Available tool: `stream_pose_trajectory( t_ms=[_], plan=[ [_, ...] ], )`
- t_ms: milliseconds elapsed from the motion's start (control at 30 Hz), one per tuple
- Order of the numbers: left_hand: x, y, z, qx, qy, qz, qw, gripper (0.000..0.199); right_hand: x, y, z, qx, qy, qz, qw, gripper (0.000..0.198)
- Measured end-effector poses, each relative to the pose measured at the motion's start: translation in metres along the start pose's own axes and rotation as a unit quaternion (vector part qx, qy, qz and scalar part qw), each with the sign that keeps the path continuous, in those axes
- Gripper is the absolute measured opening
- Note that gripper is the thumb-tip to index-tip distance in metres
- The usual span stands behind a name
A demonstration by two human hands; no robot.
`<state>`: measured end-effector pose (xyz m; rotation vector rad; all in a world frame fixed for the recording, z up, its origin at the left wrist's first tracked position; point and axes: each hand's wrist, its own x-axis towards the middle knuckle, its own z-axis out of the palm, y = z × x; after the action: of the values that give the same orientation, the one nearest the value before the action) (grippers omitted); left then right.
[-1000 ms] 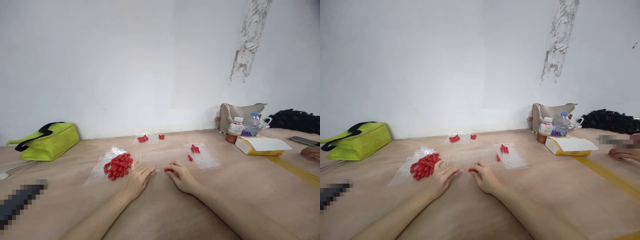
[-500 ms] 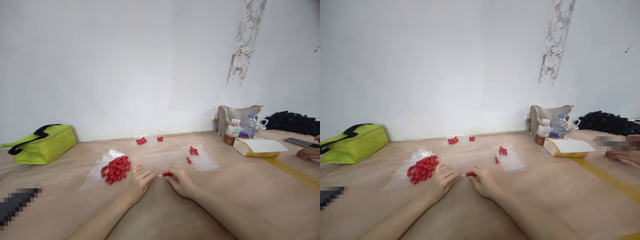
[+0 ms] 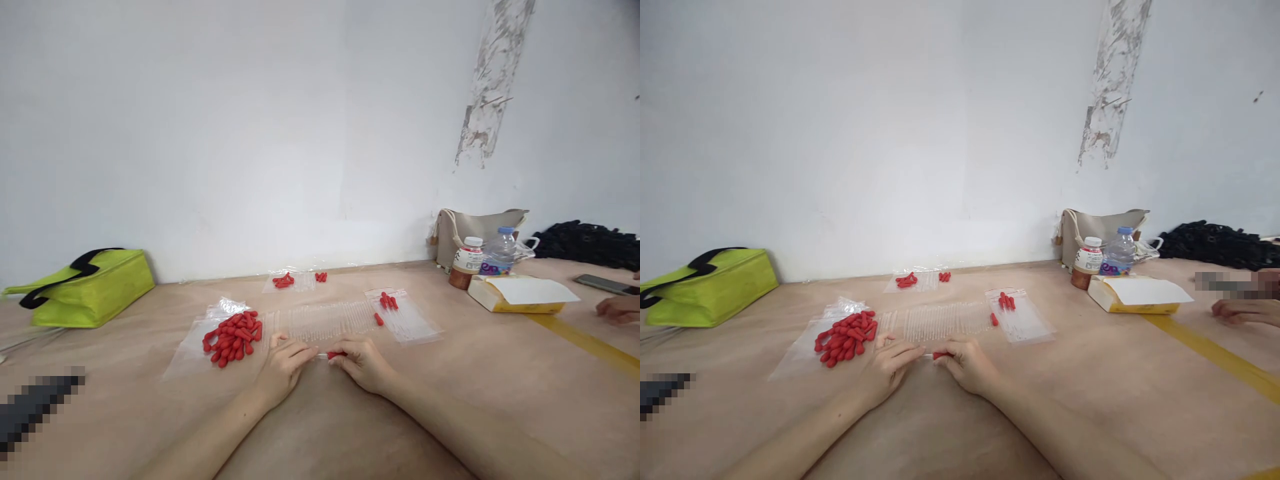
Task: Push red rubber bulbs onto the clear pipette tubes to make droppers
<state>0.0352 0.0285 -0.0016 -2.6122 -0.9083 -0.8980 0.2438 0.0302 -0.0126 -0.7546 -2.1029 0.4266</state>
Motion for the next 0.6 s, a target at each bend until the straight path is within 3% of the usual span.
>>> stream_pose_trajectory(
  t_ms=[333,600],
  plan=[
    [0.0004,0.0007,0.0019,0.007,-0.018,0.023,1.000,0.029,-0.0013,0.0047,0.0022,-0.092,-0.023,-0.072,0.993,0.015],
    [0.0002,0.0089,0.0045,0.012,-0.017,0.010,1.000,0.027,-0.0003,0.0019,-0.0009,-0.149,-0.044,-0.067,0.986,0.014]
  ],
)
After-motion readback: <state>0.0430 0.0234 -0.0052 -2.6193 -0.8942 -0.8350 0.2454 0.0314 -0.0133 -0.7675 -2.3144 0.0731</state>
